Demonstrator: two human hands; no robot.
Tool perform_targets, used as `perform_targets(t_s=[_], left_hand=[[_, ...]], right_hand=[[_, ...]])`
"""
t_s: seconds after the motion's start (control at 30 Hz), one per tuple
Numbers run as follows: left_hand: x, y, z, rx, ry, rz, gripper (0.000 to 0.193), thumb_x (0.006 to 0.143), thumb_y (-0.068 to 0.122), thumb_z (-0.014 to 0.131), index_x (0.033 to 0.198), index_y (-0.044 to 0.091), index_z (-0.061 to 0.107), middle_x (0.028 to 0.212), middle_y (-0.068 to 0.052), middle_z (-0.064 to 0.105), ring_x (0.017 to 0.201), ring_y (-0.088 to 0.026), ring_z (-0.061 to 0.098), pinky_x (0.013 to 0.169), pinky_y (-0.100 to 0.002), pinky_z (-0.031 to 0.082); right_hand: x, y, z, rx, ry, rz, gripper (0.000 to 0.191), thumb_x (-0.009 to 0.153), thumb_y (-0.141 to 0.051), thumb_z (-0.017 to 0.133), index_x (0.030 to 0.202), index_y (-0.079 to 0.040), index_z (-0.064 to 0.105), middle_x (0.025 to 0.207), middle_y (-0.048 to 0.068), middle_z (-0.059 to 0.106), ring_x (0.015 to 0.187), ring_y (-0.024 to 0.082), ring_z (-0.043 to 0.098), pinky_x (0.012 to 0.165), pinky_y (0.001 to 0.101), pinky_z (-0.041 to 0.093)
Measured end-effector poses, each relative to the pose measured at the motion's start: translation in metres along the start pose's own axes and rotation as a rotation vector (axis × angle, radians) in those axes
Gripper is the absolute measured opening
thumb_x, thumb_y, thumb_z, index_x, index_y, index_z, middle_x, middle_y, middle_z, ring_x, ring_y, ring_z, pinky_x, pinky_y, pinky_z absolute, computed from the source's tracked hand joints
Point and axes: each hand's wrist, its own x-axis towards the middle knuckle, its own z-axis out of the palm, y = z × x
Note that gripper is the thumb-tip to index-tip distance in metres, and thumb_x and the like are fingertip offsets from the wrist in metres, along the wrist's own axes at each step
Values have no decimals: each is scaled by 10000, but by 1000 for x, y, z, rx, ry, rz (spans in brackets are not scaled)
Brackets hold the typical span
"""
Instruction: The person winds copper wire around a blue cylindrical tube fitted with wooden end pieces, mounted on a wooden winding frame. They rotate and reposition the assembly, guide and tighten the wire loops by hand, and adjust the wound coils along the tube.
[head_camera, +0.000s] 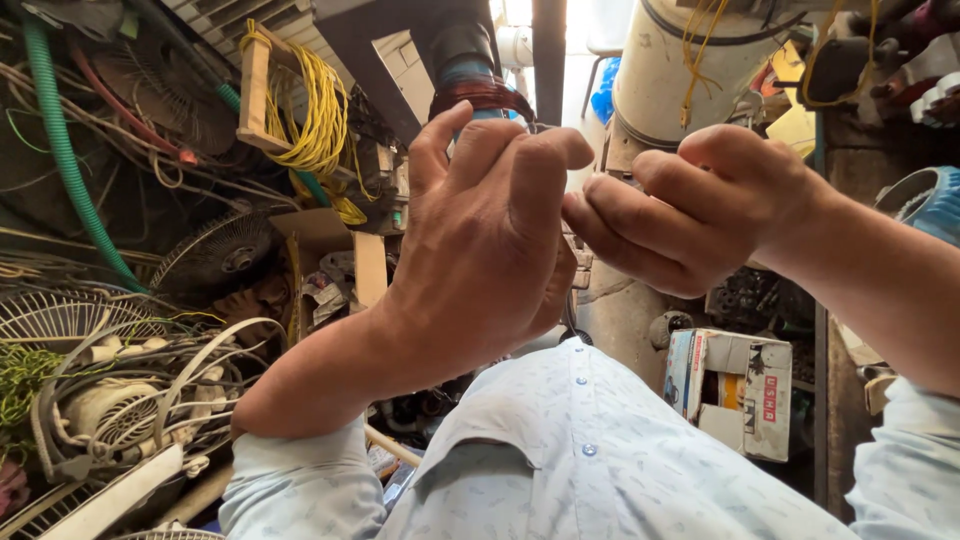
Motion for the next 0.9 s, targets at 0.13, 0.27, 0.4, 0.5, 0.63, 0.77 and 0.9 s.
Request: perform_targets(t_s=[0.13, 0.27, 0.4, 0.5, 0.63, 0.77, 0.9], left_hand=[[0, 0, 1, -16, -1, -6, 507, 902, 17, 695, 1314, -9, 401, 1255, -78, 570, 1177, -310, 548, 1102, -646, 326], [5, 3, -3, -2, -7, -3, 518, 877, 11, 681, 1316, 16, 405, 1219, -79, 591, 1169, -329, 568, 1115, -664, 334], [13, -8, -9, -45, -42, 71, 460, 952, 163, 668, 1338, 44, 448, 1125, -118, 618, 1173, -325, 612, 1144, -581, 419], [12, -25, -3, -287, 76, 253, 505, 996, 393, 649, 1326, 51, 478, 1183, -168, 656, 1235, -348, 621, 1111, -520, 479], [9, -39, 30, -302, 216, 244, 528, 1009, 537, 621, 1309, 108, 552, 1155, -114, 708, 1241, -300, 653, 1084, -476, 530], [29, -35, 67, -357, 220, 279, 619, 990, 617, 556, 1331, 100, 542, 1161, -128, 672, 1227, -323, 612, 1068, -451, 509], [72, -24, 81, -442, 151, 325, 529, 1001, 395, 496, 1441, 103, 466, 1273, -167, 613, 1283, -286, 564, 1128, -447, 450]], right_hand=[[3, -8, 11, 217, 63, 166, 140, 982, -286, 683, 916, -173, 734, 769, -46, 675, 631, 66, 622, 548, 233, 404], [-8, -31, 17, 980, -66, 799, 156, 1036, -180, 631, 905, -102, 666, 704, 0, 635, 589, 48, 610, 518, 218, 485], [-23, -52, 8, 1192, -135, 1083, 99, 1017, -166, 662, 1025, -68, 645, 751, 12, 660, 611, 79, 617, 531, 258, 498], [-22, -77, 3, 862, 126, 942, 175, 1014, -209, 703, 1106, -83, 624, 883, 23, 686, 714, 96, 667, 621, 265, 550], [-19, -126, 0, 607, 192, 931, 404, 922, -351, 795, 1141, -73, 600, 985, 85, 687, 840, 224, 694, 727, 355, 569], [-42, -152, 13, 384, 126, 1053, 462, 857, -332, 820, 1166, -57, 615, 1111, 156, 636, 974, 302, 653, 797, 411, 544], [-84, -137, 26, 323, 83, 1208, 428, 895, -202, 789, 1247, -60, 593, 1243, 150, 615, 1168, 305, 612, 969, 439, 537]])
